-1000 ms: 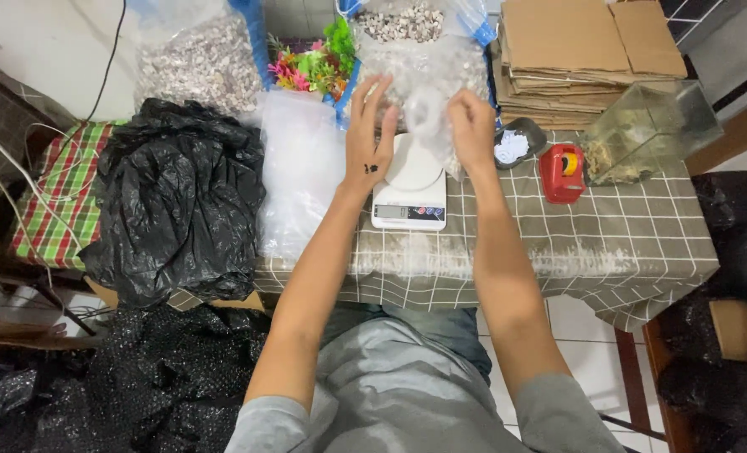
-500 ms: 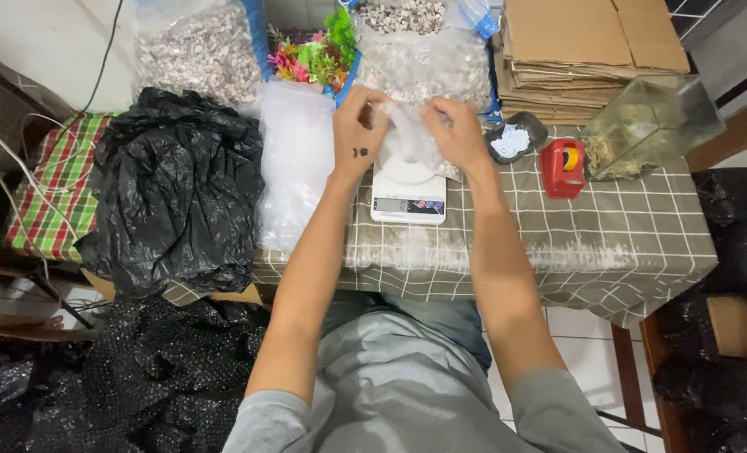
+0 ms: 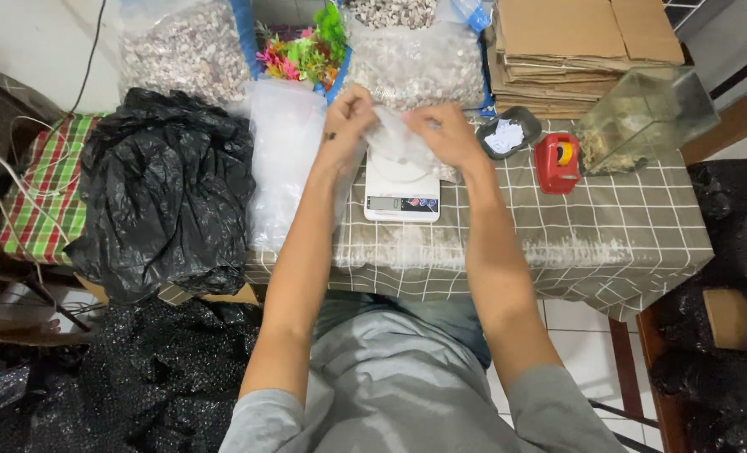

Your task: Packaging and weighing aquarium gravel into plastic bags using a scoop and a digital scale

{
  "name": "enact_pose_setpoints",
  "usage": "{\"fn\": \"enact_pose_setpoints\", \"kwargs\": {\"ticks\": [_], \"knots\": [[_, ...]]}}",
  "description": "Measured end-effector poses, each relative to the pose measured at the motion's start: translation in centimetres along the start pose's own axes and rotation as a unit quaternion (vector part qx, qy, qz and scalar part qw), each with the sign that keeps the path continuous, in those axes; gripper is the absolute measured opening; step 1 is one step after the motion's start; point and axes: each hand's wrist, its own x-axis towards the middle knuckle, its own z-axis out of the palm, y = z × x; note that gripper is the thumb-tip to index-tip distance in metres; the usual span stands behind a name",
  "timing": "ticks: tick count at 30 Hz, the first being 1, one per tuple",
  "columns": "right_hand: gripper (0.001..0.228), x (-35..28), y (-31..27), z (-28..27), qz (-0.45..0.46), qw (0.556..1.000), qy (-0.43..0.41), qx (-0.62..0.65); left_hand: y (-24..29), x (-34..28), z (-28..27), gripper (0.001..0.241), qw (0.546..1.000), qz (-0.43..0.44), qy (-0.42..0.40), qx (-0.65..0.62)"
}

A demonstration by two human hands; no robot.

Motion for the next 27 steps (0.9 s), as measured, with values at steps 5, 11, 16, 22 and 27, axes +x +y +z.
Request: {"fn": "enact_pose_setpoints", "kwargs": {"ticks": [5, 11, 16, 22, 27], "knots": [[0.039, 1.0, -0.4, 0.1, 0.094, 0.993, -0.053, -0.053, 2.8, -1.0, 1.2, 0.024, 0.974, 0.015, -0.006, -0.227], [0.040, 0.8, -0.9, -0.7, 0.078, 0.995, -0.001, -0.055, 3.5, -1.6, 1.8, 0.007, 0.990, 0.126, 0.036, 0.042], [0.044, 0.7, -1.6, -0.6, 0.041, 0.995, -0.067, -0.064, 4.3, -2.8, 3.0, 0.017, 0.885, 0.234, 0.080, 0.395], [0.042, 0.8, -0.8, -0.8, 0.059, 0.995, 0.019, -0.080, 6.1, -3.1, 3.1, 0.029, 0.881, 0.173, 0.117, 0.424], [0.057, 0.6, -1.9, -1.4, 0.058, 0.996, 0.042, -0.053, 3.0, -2.2, 2.3, 0.024, 0.871, 0.253, 0.053, 0.418]]}}
